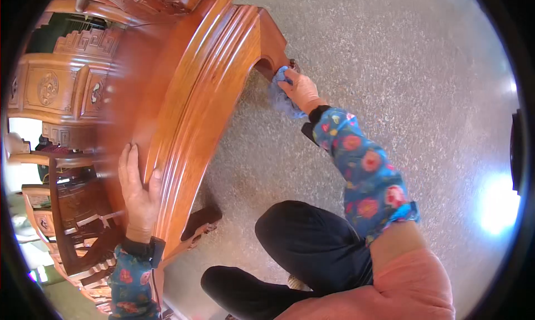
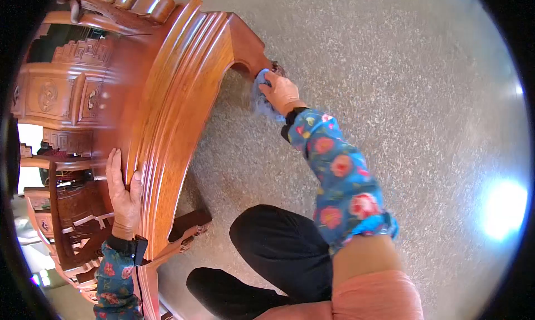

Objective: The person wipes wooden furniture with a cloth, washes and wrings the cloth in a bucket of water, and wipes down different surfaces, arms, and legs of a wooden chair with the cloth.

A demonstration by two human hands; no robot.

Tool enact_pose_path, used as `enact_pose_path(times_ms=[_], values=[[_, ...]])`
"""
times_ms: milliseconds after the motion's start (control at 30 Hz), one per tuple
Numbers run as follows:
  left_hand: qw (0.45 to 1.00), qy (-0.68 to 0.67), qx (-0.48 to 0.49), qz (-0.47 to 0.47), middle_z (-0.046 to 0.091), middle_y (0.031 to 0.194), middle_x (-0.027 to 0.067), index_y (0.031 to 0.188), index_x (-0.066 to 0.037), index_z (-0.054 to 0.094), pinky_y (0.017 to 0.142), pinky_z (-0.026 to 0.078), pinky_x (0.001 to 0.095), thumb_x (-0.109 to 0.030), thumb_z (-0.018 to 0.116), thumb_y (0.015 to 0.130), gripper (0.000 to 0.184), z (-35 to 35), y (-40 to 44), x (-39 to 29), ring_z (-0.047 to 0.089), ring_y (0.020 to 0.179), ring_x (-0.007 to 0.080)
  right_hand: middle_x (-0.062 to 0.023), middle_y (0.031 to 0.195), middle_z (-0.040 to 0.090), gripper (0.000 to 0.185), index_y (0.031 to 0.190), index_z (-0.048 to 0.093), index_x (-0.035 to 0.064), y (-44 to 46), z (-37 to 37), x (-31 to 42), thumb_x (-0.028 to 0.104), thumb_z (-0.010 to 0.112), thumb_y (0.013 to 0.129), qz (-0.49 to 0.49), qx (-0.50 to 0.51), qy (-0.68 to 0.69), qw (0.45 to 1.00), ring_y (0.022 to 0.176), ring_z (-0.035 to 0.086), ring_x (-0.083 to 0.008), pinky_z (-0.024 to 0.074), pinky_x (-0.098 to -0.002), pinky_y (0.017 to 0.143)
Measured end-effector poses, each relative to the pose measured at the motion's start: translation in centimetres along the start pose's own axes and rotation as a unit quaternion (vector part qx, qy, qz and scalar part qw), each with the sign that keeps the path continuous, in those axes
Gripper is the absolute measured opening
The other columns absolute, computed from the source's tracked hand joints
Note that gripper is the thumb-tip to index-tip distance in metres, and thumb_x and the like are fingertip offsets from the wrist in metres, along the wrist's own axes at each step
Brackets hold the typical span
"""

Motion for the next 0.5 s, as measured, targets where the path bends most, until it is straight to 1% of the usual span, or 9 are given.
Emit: enact_pose_path(times_ms=[67,100,133,200,300,367,400,467,500], values=[[1.0,0.002,0.01,-0.019,0.039,0.143,0.0215,0.14,-0.001,0.04,0.111,0.028,0.0417,-0.02,0.06,0.091,0.056,-0.4,-0.1,-0.3,0.038,0.132,0.0371,-0.0164,0.094,0.068,0.031,0.11,0.062,0.0172,-0.4,0.4,-0.1,0.033,0.066,0.083,0.032,-0.01,-0.045,0.998,0.088,0.064,-0.0381,0.0513,-0.0466,0.074],[1.0,-0.001,0.005,-0.017,0.039,0.143,0.0216,0.14,-0.001,0.04,0.111,0.028,0.0418,-0.019,0.06,0.091,0.056,-0.2,-0.1,-0.1,0.038,0.132,0.0371,-0.016,0.096,0.068,0.032,0.111,0.061,0.018,0.2,0.1,0.0,0.032,0.065,0.083,0.003,0.028,-0.074,0.997,0.088,0.065,-0.0374,0.0515,-0.0466,0.075],[1.0,-0.006,0.006,-0.012,0.038,0.143,0.0216,0.14,-0.001,0.04,0.111,0.028,0.0419,-0.019,0.06,0.091,0.056,-0.1,0.0,-0.1,0.038,0.132,0.037,-0.016,0.096,0.068,0.032,0.111,0.061,0.018,0.9,-0.9,-0.9,0.032,0.065,0.083,0.007,0.023,-0.074,0.997,0.088,0.065,-0.0374,0.0515,-0.0466,0.075],[1.0,-0.012,0.002,-0.018,0.039,0.143,0.022,0.14,-0.001,0.04,0.111,0.028,0.0422,-0.018,0.06,0.091,0.056,-0.4,-0.1,-0.3,0.038,0.132,0.0375,-0.0159,0.096,0.068,0.031,0.11,0.063,0.018,2.3,-1.5,-3.3,0.031,0.065,0.082,0.014,0.169,-0.234,0.957,0.089,0.065,-0.0373,0.0519,-0.0463,0.075],[1.0,0.008,0.006,-0.019,0.04,0.142,0.0225,0.139,0.0,0.04,0.111,0.028,0.0428,-0.019,0.059,0.091,0.056,-0.4,-0.1,-0.1,0.036,0.133,0.0385,-0.0168,0.094,0.068,0.033,0.113,0.064,0.0172,2.5,-6.2,-5.3,0.032,0.065,0.084,0.011,0.143,-0.218,0.965,0.091,0.066,-0.0361,0.0526,-0.0431,0.077],[1.0,0.007,0.014,-0.015,0.04,0.142,0.0225,0.139,0.0,0.04,0.111,0.028,0.043,-0.02,0.059,0.091,0.056,-0.1,-0.1,-0.3,0.036,0.133,0.0385,-0.0182,0.109,0.066,0.037,0.112,0.066,0.0094,1.8,-9.1,-6.1,0.035,0.062,0.085,0.118,0.009,0.024,0.993,0.104,0.062,-0.037,0.0491,-0.0438,0.089],[1.0,0.011,0.009,-0.013,0.039,0.143,0.0225,0.14,0.0,0.04,0.111,0.028,0.0432,-0.02,0.059,0.091,0.056,-0.2,0.1,-0.4,0.037,0.133,0.0384,-0.0182,0.109,0.066,0.037,0.112,0.066,0.0094,2.5,-7.7,-6.6,0.035,0.062,0.085,0.119,0.011,0.027,0.993,0.104,0.062,-0.037,0.0491,-0.0438,0.089],[1.0,0.011,0.02,-0.019,0.039,0.142,0.0228,0.139,0.001,0.04,0.111,0.028,0.0434,-0.02,0.058,0.091,0.056,-0.1,0.3,-0.6,0.037,0.132,0.0388,-0.0205,0.116,0.061,0.041,0.118,0.062,0.0075,4.5,-4.9,-5.6,0.029,0.066,0.083,-0.036,-0.116,0.149,0.981,0.11,0.056,-0.0385,0.0465,-0.0423,0.093],[1.0,0.003,0.021,-0.019,0.039,0.142,0.023,0.139,0.001,0.039,0.111,0.028,0.0433,-0.02,0.058,0.092,0.055,0.0,0.2,-0.4,0.037,0.132,0.039,-0.0205,0.116,0.061,0.041,0.118,0.062,0.0075,4.9,-2.7,-5.7,0.029,0.066,0.083,-0.033,-0.115,0.153,0.981,0.11,0.056,-0.0385,0.0465,-0.0423,0.093]])
Point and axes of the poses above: each hand's wrist, its own y-axis towards the middle knuckle, its own z-axis out of the palm, x = y × z, the point moved 7 cm from there along y, towards the middle knuckle
